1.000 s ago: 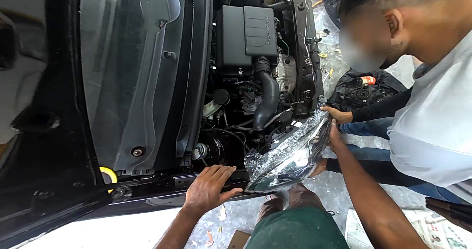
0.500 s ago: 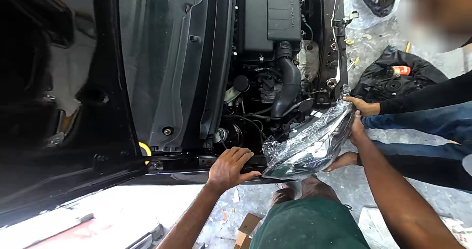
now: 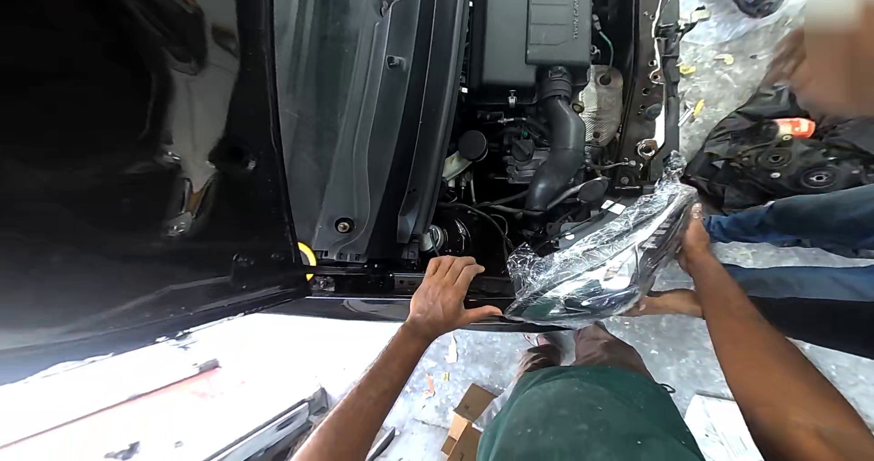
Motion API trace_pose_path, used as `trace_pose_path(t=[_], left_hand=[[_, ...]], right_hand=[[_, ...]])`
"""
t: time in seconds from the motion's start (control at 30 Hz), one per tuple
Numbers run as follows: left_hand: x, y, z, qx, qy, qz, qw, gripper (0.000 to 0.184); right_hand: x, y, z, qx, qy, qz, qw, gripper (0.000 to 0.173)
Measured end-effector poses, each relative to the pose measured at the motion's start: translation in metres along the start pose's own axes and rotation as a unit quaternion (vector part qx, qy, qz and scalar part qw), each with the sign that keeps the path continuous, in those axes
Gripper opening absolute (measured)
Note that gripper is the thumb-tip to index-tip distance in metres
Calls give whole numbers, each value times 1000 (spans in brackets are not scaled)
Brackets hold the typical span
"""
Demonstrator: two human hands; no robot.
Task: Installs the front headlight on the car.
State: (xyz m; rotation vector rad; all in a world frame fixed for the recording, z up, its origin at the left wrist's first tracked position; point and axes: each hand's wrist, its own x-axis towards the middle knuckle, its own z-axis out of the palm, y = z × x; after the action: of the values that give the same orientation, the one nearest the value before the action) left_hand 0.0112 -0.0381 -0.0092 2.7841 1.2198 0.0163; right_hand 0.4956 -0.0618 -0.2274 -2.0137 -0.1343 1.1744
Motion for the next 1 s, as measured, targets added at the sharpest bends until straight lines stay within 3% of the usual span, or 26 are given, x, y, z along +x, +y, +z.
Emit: trace_pose_path(t=[0.13, 0.3, 0.47, 1.0], left_hand=[[-1, 1, 1, 34, 2, -2, 999, 81], [-12, 0, 1, 71, 0, -33, 997, 82], [-19, -5, 5, 67, 17, 5, 998, 72], [-18, -3, 6, 82, 44, -2, 996, 74]], right_hand=[[-2, -3, -1, -18, 8, 17, 1000, 92], [-1, -5, -8, 1, -28, 11, 1000, 87], [5, -7, -11, 16, -34, 32, 999, 86], [3, -7, -14, 0, -34, 36, 999, 90]])
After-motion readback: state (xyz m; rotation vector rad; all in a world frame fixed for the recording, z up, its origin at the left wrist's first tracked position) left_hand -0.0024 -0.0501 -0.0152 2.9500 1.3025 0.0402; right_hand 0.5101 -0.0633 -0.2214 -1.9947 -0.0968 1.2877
